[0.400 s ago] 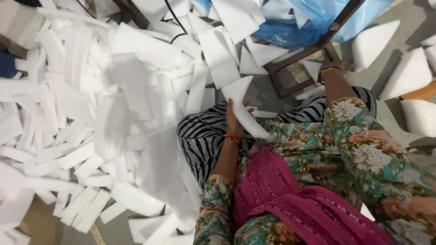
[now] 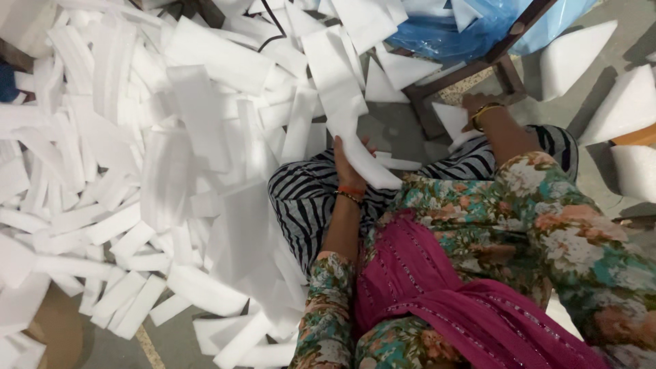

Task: The person sits on the floor surrounded by white foam pieces and repeatedly folds them by hand. They pick up a piece, fold it in half, and place it aside, continuing this process throughout the clip.

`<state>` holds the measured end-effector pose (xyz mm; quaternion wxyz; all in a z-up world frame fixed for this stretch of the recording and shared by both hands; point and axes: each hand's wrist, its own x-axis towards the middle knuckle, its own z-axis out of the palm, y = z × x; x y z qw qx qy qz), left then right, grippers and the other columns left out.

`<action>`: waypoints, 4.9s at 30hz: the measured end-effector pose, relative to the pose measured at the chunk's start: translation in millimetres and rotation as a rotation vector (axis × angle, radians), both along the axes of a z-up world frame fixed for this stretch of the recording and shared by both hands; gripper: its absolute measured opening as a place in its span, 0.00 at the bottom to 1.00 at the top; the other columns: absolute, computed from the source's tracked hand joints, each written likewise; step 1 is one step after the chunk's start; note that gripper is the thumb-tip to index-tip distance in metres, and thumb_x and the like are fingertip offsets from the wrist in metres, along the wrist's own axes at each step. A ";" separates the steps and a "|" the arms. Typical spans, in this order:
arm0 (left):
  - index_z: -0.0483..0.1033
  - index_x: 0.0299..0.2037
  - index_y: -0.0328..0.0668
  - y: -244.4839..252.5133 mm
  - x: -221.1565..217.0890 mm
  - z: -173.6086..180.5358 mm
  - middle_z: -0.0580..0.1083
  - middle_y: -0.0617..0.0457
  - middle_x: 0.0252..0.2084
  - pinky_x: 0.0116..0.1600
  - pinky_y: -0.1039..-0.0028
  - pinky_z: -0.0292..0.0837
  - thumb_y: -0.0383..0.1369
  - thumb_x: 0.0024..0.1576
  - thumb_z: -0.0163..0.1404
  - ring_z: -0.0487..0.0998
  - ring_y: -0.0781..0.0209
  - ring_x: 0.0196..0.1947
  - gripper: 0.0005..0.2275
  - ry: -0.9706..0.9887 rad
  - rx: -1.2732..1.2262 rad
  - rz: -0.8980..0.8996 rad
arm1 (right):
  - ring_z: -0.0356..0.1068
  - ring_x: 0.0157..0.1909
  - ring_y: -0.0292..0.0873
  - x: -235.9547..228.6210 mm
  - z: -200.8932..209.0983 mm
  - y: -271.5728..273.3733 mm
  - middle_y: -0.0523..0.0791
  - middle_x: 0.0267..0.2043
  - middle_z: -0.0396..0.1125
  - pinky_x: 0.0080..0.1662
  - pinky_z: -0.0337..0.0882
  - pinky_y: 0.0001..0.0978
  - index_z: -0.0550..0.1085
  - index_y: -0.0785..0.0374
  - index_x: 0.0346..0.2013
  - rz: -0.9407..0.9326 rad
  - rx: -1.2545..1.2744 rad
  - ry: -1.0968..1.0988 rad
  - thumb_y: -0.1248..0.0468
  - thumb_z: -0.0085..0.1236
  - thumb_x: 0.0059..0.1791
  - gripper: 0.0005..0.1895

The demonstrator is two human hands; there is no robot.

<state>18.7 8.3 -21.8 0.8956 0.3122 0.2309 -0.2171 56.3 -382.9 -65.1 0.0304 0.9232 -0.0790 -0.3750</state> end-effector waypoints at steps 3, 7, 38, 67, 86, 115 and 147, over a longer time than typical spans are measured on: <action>0.65 0.63 0.43 -0.7 -1.3 5.6 0.75 0.43 0.49 0.38 0.60 0.76 0.61 0.61 0.40 0.77 0.49 0.32 0.31 0.034 -0.046 -0.003 | 0.63 0.69 0.57 2.7 -7.3 12.7 0.49 0.68 0.65 0.64 0.67 0.56 0.69 0.52 0.67 0.082 0.060 0.025 0.44 0.75 0.39 0.45; 0.65 0.61 0.42 2.9 -4.4 7.7 0.74 0.42 0.44 0.36 0.60 0.76 0.62 0.61 0.38 0.77 0.48 0.32 0.32 0.000 -0.073 0.102 | 0.65 0.65 0.56 4.2 1.8 32.0 0.49 0.66 0.65 0.64 0.67 0.53 0.69 0.53 0.66 0.195 0.222 0.017 0.42 0.68 0.46 0.39; 0.67 0.67 0.41 7.4 -17.2 86.4 0.73 0.47 0.61 0.71 0.59 0.64 0.44 0.73 0.39 0.72 0.51 0.62 0.19 -0.740 0.965 0.046 | 0.72 0.62 0.46 -71.6 184.1 141.8 0.52 0.62 0.64 0.47 0.80 0.40 0.55 0.64 0.72 -0.924 2.301 -0.174 0.48 0.49 0.60 0.33; 0.42 0.80 0.40 -13.1 -13.5 70.5 0.46 0.44 0.82 0.79 0.65 0.47 0.52 0.71 0.34 0.50 0.50 0.79 0.33 -0.742 0.672 -0.265 | 0.78 0.37 0.37 -82.7 213.6 169.6 0.50 0.56 0.74 0.36 0.81 0.31 0.68 0.55 0.69 -0.330 1.241 -0.537 0.59 0.64 0.51 0.32; 0.39 0.79 0.40 -13.9 -18.1 62.8 0.46 0.41 0.81 0.77 0.64 0.48 0.53 0.69 0.33 0.52 0.47 0.78 0.35 -0.635 0.650 -0.254 | 0.76 0.41 0.37 -80.9 214.5 168.4 0.47 0.61 0.70 0.36 0.81 0.29 0.70 0.57 0.66 -0.310 1.279 -0.477 0.62 0.65 0.49 0.29; 0.40 0.80 0.44 -21.3 -21.3 90.1 0.45 0.46 0.81 0.77 0.59 0.57 0.59 0.69 0.28 0.56 0.50 0.77 0.36 -0.784 0.550 -0.133 | 0.74 0.34 0.32 -87.4 217.5 172.5 0.48 0.56 0.74 0.32 0.78 0.26 0.72 0.57 0.65 -0.430 1.342 -0.549 0.64 0.64 0.50 0.27; 0.47 0.78 0.32 -171.2 105.4 260.3 0.55 0.48 0.77 0.80 0.69 0.47 0.63 0.71 0.25 0.57 0.54 0.75 0.39 -0.737 -0.487 -0.297 | 0.70 0.27 0.36 -31.6 371.6 30.2 0.47 0.37 0.75 0.30 0.71 0.29 0.77 0.70 0.51 -0.087 0.800 -1.178 0.60 0.64 0.61 0.13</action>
